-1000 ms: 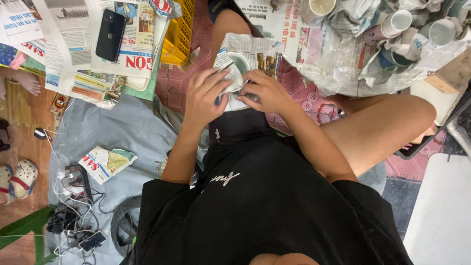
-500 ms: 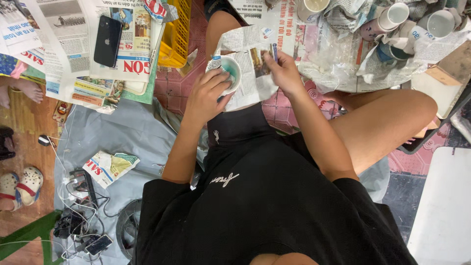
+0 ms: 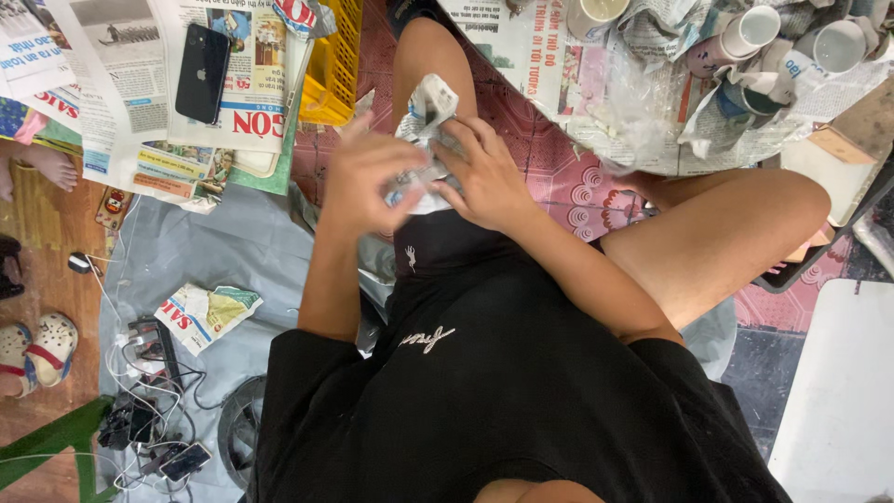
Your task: The person wraps small ceramic cups and saucers individually in newspaper sheets. They fold the paper around each item and place the wrapped bundles into a black plastic crate.
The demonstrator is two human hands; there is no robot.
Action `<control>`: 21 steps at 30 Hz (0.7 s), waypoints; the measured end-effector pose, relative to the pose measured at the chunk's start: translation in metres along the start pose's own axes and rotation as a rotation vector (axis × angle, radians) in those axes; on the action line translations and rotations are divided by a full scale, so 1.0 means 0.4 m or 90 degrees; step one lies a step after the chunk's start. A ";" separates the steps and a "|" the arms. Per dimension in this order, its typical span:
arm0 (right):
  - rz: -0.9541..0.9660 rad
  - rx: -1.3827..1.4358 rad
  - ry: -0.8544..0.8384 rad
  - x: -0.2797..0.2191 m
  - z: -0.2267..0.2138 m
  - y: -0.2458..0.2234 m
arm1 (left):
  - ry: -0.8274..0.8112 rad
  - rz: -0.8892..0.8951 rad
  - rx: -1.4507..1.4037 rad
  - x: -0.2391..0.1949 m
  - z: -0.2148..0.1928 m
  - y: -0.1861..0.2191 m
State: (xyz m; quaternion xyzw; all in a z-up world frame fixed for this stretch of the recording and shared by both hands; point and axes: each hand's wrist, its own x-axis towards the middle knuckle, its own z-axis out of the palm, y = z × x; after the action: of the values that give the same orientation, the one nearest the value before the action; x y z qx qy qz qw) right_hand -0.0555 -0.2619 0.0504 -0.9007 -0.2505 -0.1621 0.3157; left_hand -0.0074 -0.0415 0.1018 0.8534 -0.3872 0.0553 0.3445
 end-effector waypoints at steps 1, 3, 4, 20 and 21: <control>0.002 -0.016 -0.005 -0.003 0.011 0.003 | 0.054 -0.020 -0.023 0.012 -0.013 0.003; 0.004 -0.029 -0.016 -0.009 0.025 0.008 | 0.065 0.029 -0.008 0.056 -0.021 0.002; 0.004 -0.025 -0.022 -0.009 0.030 0.011 | 0.071 0.054 0.000 0.081 -0.019 -0.003; 0.108 0.266 0.112 -0.129 0.011 0.071 | 0.069 -0.036 -0.053 0.029 0.112 -0.105; 0.198 0.374 0.091 -0.148 0.021 0.079 | 0.080 -0.031 -0.045 0.031 0.116 -0.113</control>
State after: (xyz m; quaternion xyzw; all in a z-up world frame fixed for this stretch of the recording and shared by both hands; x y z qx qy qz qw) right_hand -0.0854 -0.2983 0.0021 -0.7852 -0.1236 -0.0954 0.5993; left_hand 0.0251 -0.0576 0.0465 0.8448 -0.3455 0.0868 0.3993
